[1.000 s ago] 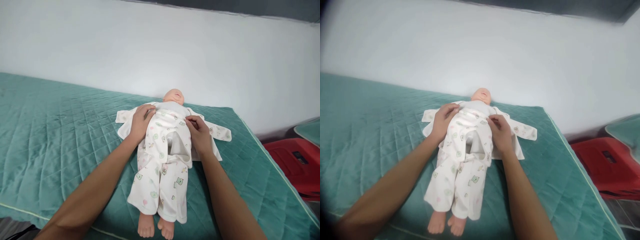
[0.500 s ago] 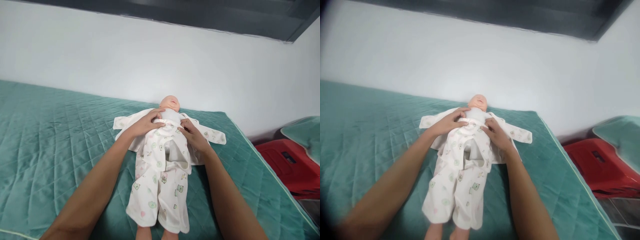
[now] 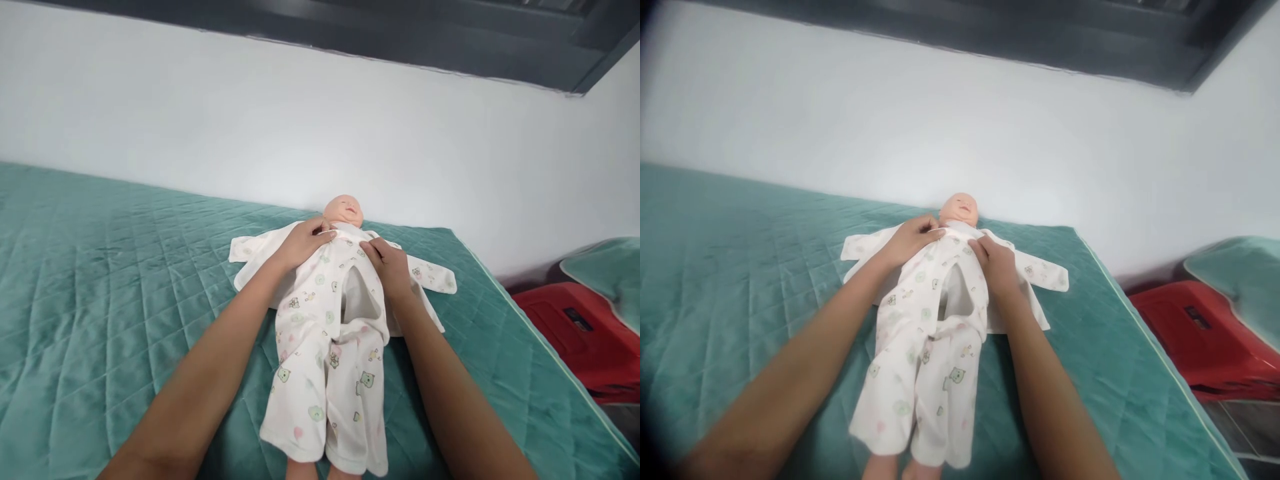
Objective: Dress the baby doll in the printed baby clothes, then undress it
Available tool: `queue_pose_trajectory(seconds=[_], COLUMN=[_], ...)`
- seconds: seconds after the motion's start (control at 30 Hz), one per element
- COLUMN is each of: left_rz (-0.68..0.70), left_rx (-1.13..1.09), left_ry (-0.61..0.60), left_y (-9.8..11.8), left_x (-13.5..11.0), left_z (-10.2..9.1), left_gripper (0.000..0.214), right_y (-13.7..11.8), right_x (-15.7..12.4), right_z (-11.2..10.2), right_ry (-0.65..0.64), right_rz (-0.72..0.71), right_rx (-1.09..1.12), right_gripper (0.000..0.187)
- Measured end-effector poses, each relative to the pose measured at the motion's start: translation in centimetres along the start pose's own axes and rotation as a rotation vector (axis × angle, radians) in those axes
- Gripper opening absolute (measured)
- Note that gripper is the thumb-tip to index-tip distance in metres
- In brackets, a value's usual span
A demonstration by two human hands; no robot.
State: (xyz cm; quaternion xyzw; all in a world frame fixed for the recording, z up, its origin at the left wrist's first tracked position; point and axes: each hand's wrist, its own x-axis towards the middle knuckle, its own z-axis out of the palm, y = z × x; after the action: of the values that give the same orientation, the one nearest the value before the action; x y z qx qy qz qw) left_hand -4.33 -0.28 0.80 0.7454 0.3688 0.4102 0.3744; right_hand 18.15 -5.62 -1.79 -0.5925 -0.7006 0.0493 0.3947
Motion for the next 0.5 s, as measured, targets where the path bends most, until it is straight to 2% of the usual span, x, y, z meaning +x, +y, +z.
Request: queue_pose_trajectory(seconds=[0.27, 0.5], left_rz=[-0.147, -0.167], left_rx=[-0.006, 0.073], left_ry=[0.098, 0.160], left_y=[-1.8, -1.6], left_x=[2.7, 2.8], left_z=[0.0, 0.2], left_gripper=[0.022, 0.023], right_y=[0.2, 0.1], right_x=[3.8, 3.7], right_z=[1.1, 1.3], right_ry=[-0.090, -0.067], right_rz=[0.118, 0.198], right_rx=[0.033, 0.111], right_gripper=[0.042, 0.042])
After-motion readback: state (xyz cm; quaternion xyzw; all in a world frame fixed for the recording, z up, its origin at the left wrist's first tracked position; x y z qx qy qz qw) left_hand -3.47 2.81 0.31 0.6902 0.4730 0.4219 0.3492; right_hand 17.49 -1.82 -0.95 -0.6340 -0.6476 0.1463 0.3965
